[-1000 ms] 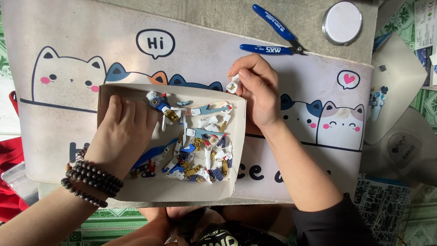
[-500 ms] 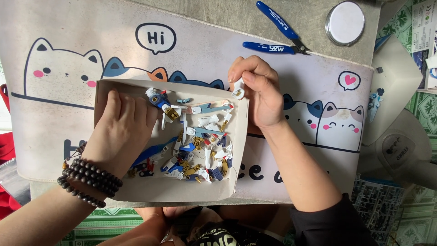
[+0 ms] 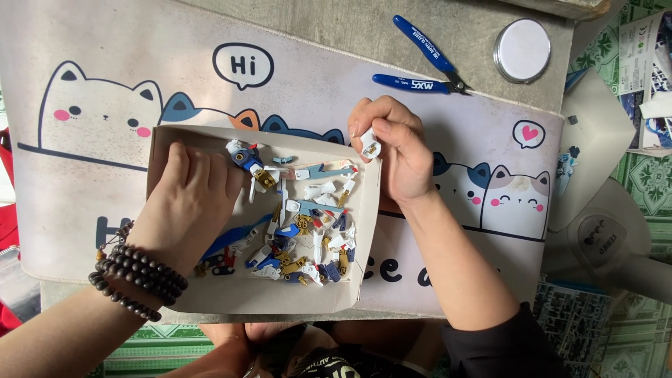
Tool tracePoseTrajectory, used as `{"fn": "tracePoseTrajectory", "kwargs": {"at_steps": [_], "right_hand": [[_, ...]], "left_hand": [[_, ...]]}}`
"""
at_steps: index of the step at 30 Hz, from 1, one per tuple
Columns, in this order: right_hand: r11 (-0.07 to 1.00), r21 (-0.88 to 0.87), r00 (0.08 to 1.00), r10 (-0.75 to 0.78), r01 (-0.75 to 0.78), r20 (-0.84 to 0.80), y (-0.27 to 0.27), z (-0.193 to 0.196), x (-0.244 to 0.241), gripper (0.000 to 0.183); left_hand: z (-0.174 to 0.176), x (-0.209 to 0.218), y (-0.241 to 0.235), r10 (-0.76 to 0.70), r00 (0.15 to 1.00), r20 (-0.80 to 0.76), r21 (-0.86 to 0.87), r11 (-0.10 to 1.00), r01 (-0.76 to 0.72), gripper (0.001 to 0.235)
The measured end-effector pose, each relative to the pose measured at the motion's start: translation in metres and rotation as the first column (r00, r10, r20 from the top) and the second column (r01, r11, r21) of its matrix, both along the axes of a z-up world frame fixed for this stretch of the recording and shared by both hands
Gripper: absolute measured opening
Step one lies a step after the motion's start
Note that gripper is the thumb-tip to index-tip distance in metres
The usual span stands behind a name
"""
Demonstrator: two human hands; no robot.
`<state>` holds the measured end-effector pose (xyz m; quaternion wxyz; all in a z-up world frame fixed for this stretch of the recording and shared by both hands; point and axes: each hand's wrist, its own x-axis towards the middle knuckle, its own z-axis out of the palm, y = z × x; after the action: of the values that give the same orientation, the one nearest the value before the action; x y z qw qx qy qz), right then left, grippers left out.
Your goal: The person assembles a small model kit by hand, picking up various plastic parts from a box and snapping them together. They handle multiple small components, including white, blue, and gold pieces, and connect them to form a larger structure.
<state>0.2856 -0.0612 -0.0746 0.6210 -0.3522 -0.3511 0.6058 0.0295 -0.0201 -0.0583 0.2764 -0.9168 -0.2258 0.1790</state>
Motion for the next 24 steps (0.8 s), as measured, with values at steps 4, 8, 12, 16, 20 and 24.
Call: {"fn": "tracePoseTrajectory", "kwargs": {"at_steps": [4,8,12,16,20,24], "right_hand": [[1.0,-0.012,1.0,0.003,-0.003,-0.006,0.0001,0.0013,-0.0005,0.014],[1.0,-0.015,1.0,0.02,-0.02,-0.006,-0.0002,-0.0014,0.0011,0.015],[1.0,-0.017,1.0,0.017,-0.017,-0.012,0.0003,-0.0003,0.0005,0.014],[1.0,-0.021,1.0,0.019,-0.019,0.007,-0.0002,-0.0004,0.0004,0.014],[1.0,0.0,0.999,0.022,-0.022,0.027,0.0001,0.0019,-0.0012,0.014],[1.0,0.001,0.998,0.02,-0.02,0.059,-0.0001,-0.0023,-0.0009,0.013]], "left_hand": [[-0.0017,-0.0008,0.0002,0.007,0.999,-0.035,-0.016,1.0,-0.008,0.023],[-0.0008,0.0,-0.0002,0.015,0.999,-0.033,-0.024,1.0,-0.016,0.024],[-0.001,-0.0002,0.0008,0.003,0.999,-0.034,-0.025,1.0,-0.004,0.023],[-0.0012,-0.0005,0.0008,0.009,0.999,-0.031,-0.038,0.999,-0.011,0.025],[0.0,0.0003,0.0021,-0.008,0.997,-0.075,-0.04,0.999,0.005,0.022],[0.0001,-0.0002,0.0007,0.017,0.999,-0.049,-0.027,0.999,-0.018,0.026]]}}
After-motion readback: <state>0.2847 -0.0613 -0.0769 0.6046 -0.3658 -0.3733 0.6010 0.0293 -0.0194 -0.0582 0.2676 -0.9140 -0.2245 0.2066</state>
